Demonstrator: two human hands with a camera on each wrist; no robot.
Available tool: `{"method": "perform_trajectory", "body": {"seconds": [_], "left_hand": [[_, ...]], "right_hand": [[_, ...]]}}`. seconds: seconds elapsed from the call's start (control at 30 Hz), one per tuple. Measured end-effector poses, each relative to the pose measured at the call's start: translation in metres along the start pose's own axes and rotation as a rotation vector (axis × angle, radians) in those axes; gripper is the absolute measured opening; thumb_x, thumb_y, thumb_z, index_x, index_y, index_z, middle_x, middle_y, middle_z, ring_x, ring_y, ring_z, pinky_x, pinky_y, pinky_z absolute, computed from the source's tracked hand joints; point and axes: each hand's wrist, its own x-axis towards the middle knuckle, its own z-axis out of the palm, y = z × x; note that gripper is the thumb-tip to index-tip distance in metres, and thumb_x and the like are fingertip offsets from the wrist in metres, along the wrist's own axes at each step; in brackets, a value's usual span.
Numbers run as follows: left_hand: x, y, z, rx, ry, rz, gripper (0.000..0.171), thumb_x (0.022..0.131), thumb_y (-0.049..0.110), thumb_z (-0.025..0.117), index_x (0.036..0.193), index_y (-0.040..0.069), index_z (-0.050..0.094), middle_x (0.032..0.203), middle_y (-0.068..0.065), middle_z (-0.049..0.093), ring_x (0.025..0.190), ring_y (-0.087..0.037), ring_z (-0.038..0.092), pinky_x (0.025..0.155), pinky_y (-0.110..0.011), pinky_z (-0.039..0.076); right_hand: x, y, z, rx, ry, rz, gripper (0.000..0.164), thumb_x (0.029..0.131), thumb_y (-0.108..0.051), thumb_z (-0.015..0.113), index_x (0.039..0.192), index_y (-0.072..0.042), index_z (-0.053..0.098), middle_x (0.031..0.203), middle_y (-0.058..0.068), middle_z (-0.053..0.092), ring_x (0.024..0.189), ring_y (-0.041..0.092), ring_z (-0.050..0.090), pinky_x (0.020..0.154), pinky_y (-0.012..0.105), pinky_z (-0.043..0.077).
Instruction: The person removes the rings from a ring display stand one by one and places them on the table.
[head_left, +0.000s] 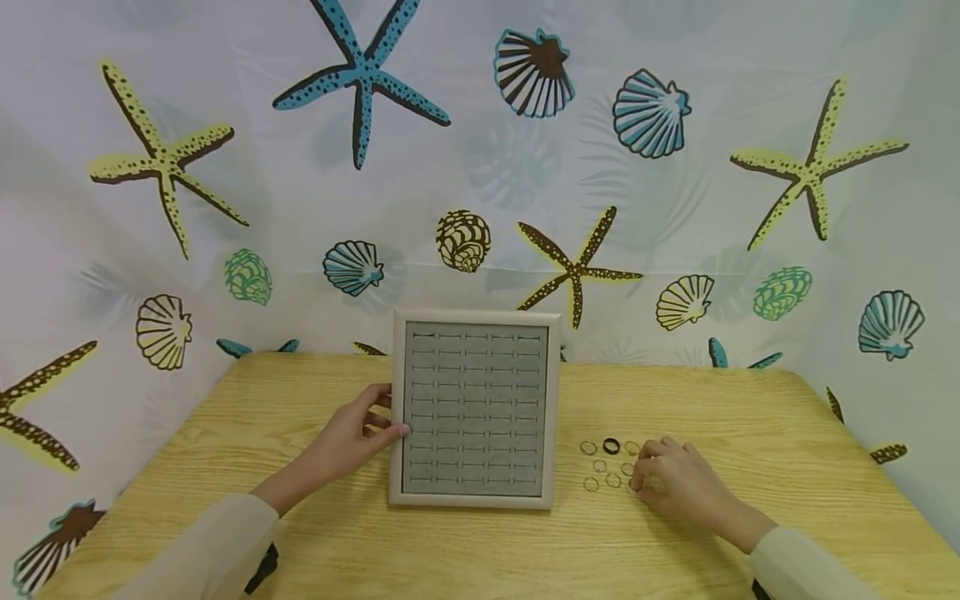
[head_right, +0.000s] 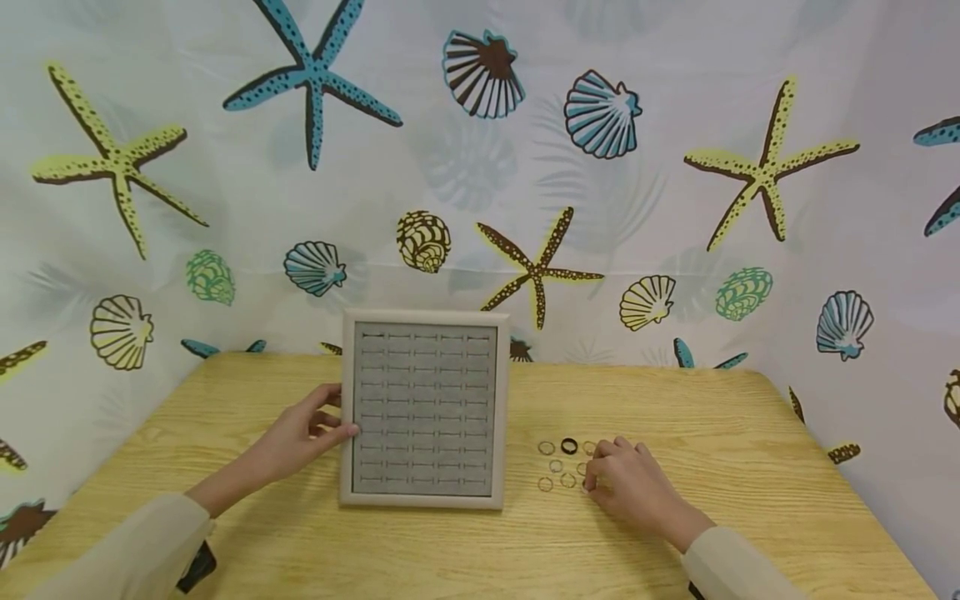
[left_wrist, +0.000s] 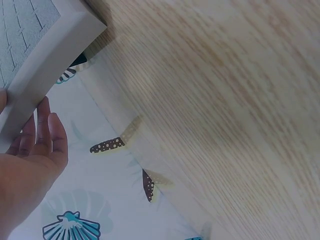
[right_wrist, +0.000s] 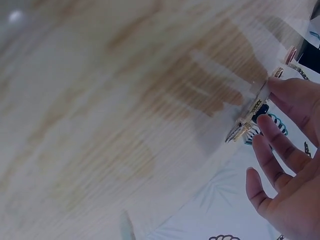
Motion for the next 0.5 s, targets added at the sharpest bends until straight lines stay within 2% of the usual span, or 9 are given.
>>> {"method": "perform_trajectory", "body": {"seconds": [0.27,0.5], "left_hand": [[0.001,0.001,0.0,0.007,0.004,0.001,0.056,0.088,0.027,0.061,0.133,0.006,0.036,0.116,-0.015,0.053,0.091,-0.021,0.061,0.074,-0.031,0.05],[0.001,0.003,-0.001,0.003,-0.012,-0.007,0.056,0.088,0.027,0.061,0.133,0.004,0.036,0.115,-0.016,0.053,0.092,-0.023,0.062,0.074,-0.031,0.051]], "right_hand": [[0.002,0.001,-0.001,-0.002,0.041,-0.01,0.017,0.073,-0.018,0.076,0.07,-0.028,0.063,0.083,-0.011,0.055,0.074,0.007,0.043,0.062,0.027,0.03],[0.004,0.002,-0.012,-0.03,0.096,0.023,0.012,0.074,-0.02,0.076,0.079,-0.022,0.066,0.09,-0.007,0.059,0.077,0.011,0.047,0.061,0.028,0.033]]}}
